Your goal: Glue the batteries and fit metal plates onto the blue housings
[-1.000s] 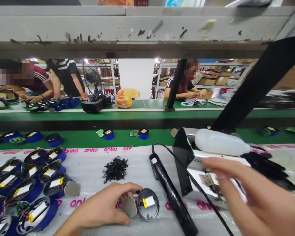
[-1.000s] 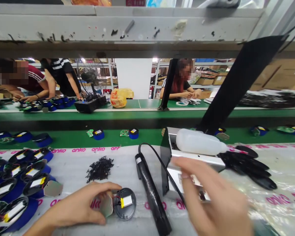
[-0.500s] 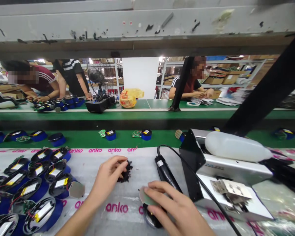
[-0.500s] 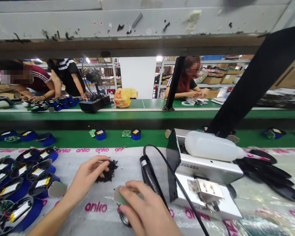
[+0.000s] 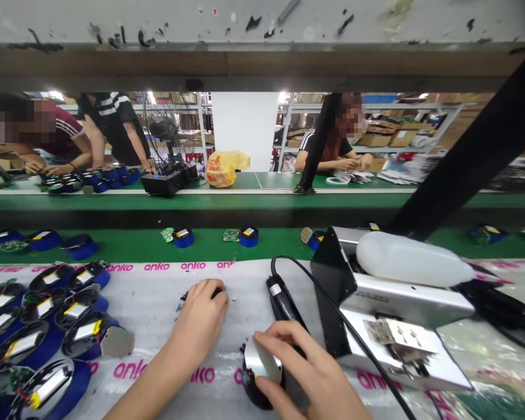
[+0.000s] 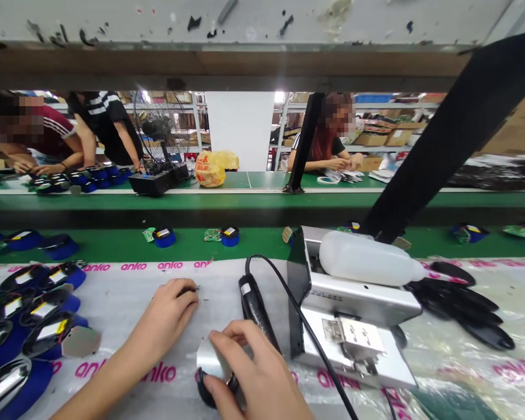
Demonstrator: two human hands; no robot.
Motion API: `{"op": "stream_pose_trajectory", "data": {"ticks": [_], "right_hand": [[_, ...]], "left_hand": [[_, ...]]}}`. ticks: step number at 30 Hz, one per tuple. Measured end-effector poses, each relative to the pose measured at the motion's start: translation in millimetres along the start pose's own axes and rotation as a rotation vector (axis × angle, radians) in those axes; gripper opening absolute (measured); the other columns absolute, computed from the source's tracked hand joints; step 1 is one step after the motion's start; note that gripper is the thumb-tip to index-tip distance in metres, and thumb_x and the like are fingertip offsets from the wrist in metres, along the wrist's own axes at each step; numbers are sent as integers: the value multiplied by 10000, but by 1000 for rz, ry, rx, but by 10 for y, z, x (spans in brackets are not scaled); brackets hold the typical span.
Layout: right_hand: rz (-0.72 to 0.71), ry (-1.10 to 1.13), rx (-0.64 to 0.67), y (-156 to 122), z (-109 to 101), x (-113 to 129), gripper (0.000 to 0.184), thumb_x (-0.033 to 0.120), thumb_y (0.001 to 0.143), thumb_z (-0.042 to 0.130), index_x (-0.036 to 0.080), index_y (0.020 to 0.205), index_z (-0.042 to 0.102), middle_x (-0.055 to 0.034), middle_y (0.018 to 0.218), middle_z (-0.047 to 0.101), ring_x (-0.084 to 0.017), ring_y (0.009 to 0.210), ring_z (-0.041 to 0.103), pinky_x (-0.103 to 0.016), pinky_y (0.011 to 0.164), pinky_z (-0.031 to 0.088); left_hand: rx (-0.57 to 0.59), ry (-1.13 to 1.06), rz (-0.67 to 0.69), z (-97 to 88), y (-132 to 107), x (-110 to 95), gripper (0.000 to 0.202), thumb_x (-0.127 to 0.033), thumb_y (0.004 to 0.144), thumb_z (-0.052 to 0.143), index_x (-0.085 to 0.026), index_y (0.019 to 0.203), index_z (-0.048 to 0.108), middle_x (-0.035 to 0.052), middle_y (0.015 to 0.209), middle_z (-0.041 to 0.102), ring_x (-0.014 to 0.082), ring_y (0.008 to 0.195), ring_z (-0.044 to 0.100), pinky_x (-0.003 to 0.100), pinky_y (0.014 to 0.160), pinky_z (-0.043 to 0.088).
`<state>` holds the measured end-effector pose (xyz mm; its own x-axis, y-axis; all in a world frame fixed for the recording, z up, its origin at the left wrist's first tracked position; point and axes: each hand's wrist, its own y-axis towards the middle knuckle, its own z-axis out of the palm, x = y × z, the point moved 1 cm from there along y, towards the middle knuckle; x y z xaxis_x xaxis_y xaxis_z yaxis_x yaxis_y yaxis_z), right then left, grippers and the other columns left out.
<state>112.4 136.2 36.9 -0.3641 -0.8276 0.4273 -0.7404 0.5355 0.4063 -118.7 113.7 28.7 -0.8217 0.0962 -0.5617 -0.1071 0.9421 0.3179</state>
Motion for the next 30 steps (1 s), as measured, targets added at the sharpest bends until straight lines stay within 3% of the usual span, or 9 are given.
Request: {"op": "stream_pose_trajectory", "data": {"ticks": [4,7,9,13,18,24,27,30], "right_hand": [[-71,45,-39,27,1,49,445,199,931,583,317,1350,493,-11,1216,513,-30,1078,581,-87,949,504],[-158,67,-96,45,18,88,464,120,917,576,251,1356,505,-53,1207,500,-47,1056,566,-95,925,500],[-208,88,-143,57,23,110,447,79,910,568,209,1335,520,-69,1197,498,-45,1021,568,-84,906,492],[-249,124,-191,79,15,139,404,59,905,580,162,1294,553,-84,1182,501,-41,970,579,-61,873,489],[-258,115,-209,103,-1,173,345,83,931,563,139,1271,569,-95,1160,521,-58,978,584,-84,888,507],[-265,12,-223,82,30,163,401,63,921,531,141,1313,563,-117,1131,527,-101,963,591,-148,789,550],[-212,9,-143,37,54,129,387,82,932,541,175,1307,551,-105,1153,542,-103,986,626,-157,845,569],[-55,236,-23,13,72,104,333,143,958,562,217,1278,507,-40,1137,574,-27,912,656,-51,839,537]], "left_hand": [[3,-383,-42,-99,-171,-102,148,-225,905,567,-136,857,675,130,1139,656,291,1115,579,478,1021,389],[138,-794,-215,-107,-276,-167,189,-333,838,717,-146,838,687,85,903,710,208,875,674,345,822,531],[214,-1062,-324,-71,-319,-182,283,-396,743,829,-140,815,732,67,773,707,156,715,669,263,688,546],[246,-1390,-465,1,-350,-179,257,-379,627,932,-195,752,804,44,730,707,80,634,648,158,622,519],[288,-1490,-512,-20,-349,-193,214,-328,639,934,-202,765,815,51,705,715,84,619,665,139,608,522],[280,-1422,-471,-25,-353,-184,179,-297,701,899,-174,795,809,58,700,712,106,642,671,167,641,532],[258,-1371,-483,-21,-345,-175,173,-296,708,894,-175,798,810,50,712,719,89,643,667,142,638,521],[243,-1305,-500,-38,-331,-179,164,-261,712,887,-139,788,807,51,732,723,78,657,666,111,628,509]]}}
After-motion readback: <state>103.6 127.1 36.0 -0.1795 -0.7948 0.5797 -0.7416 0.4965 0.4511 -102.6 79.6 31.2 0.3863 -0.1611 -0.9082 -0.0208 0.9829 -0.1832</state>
